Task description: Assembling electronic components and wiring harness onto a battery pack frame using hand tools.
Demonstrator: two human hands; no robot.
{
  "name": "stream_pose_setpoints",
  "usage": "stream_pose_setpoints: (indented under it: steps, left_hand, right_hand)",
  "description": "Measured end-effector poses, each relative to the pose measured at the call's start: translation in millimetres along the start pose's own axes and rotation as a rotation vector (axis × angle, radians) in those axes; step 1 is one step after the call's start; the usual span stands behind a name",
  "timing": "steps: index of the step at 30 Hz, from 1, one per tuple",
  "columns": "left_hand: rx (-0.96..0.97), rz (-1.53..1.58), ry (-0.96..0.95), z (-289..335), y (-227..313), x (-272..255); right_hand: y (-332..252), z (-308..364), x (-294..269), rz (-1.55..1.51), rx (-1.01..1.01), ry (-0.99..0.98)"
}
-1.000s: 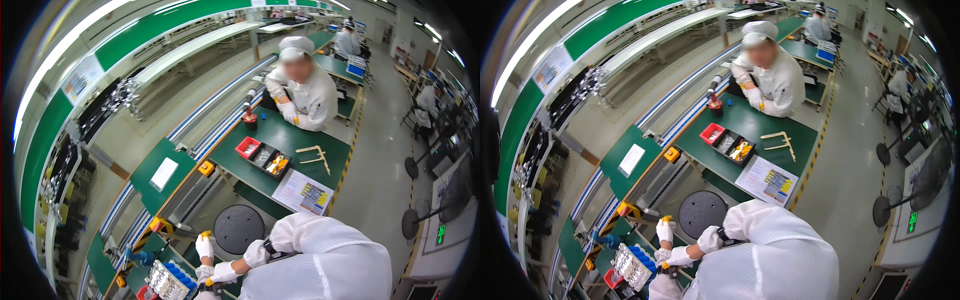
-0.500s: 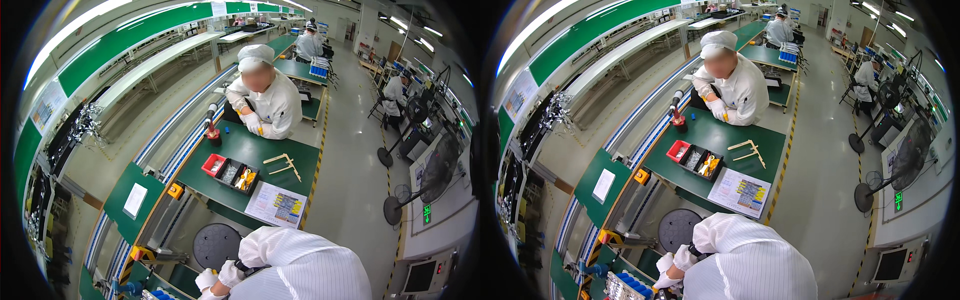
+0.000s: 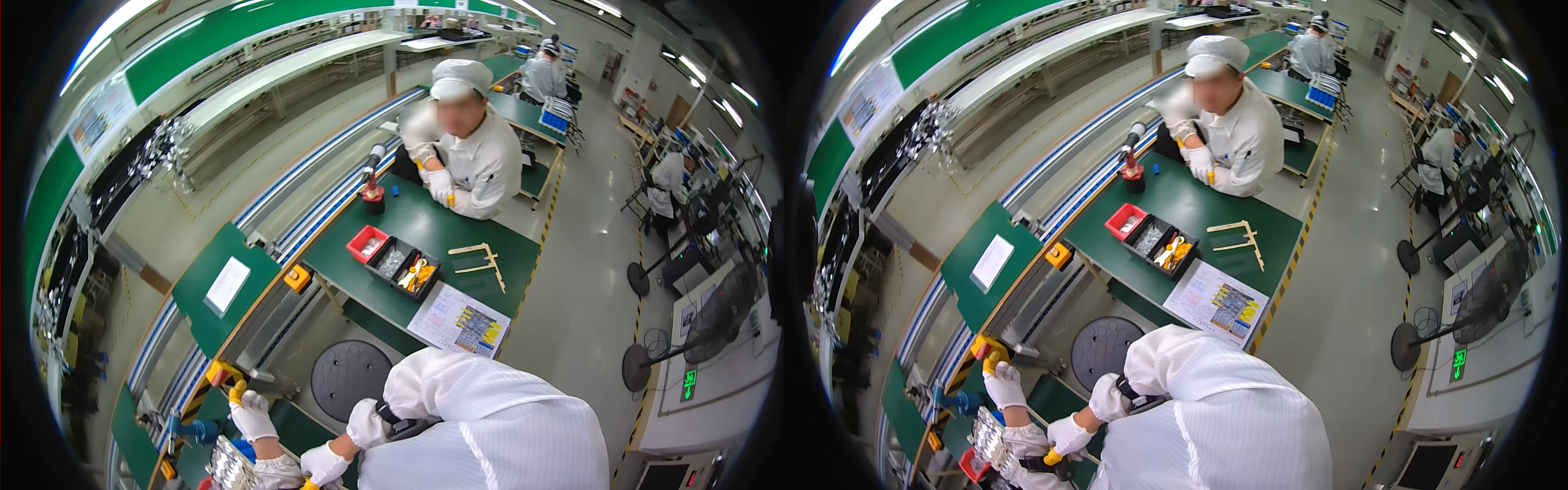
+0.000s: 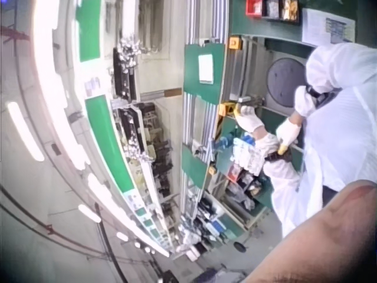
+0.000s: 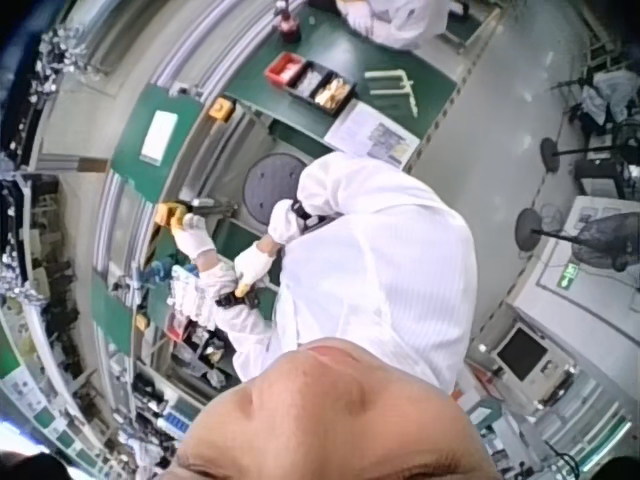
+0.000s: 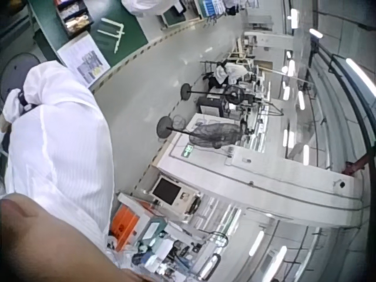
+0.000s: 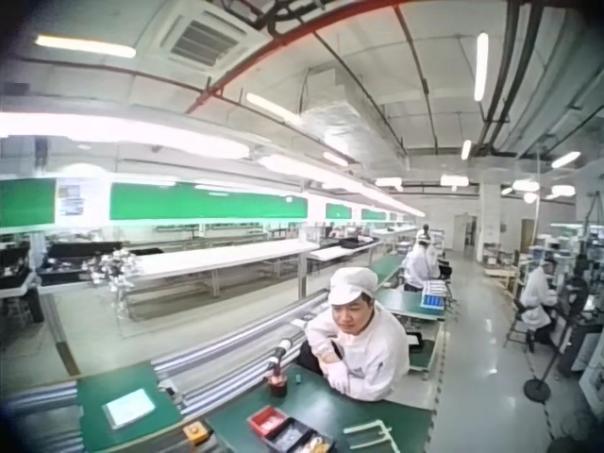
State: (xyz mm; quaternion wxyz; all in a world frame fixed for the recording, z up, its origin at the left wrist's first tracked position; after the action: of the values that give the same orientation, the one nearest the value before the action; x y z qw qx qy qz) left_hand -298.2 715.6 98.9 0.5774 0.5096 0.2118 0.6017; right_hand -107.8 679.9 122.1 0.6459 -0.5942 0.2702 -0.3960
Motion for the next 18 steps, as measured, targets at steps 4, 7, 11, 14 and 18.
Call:
stream_pose_setpoints:
  steps: [4, 7, 11, 14, 18]
  left_hand:
    - [0.567, -0.404, -0.222, 88.1, 67.9, 60.7]
    - [0.692, -0.628, -0.104, 127.5, 87.2, 64.7]
    - [0.322, -0.583, -0.260, 133.1, 29.1, 52.5]
    - [-0.218, -0.525, -0.497, 175.1, -45.1, 100.9]
    - [-0.248, -0.868, -0.581, 183.2, -51.9, 123.9]
  right_hand:
    - [-53.5, 31.6, -35.6, 0.407, -0.021, -0.202]
    - [-74.2, 29.4, -145.8, 0.784, -0.426, 0.404]
    - [-90.5, 47.7, -254.6, 0.462, -0.399, 0.953]
    - [-77.6, 31.7, -262.2, -0.228, -0.267, 1.039]
    - [-92.8, 15.2, -256.6, 0.020, -0.358, 1.120]
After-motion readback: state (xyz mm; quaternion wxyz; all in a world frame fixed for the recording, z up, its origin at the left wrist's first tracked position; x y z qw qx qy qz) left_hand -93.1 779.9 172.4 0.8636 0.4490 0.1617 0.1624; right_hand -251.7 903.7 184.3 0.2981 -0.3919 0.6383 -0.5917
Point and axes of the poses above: each hand's wrist, its own z-axis away from the middle knuckle, its own x-axis out of the palm, y = z × x, the point moved 8 cm from there along -z, towards the middle knuckle, and after that the axes turned 8 degrees about -z, right-handed, at the moved point
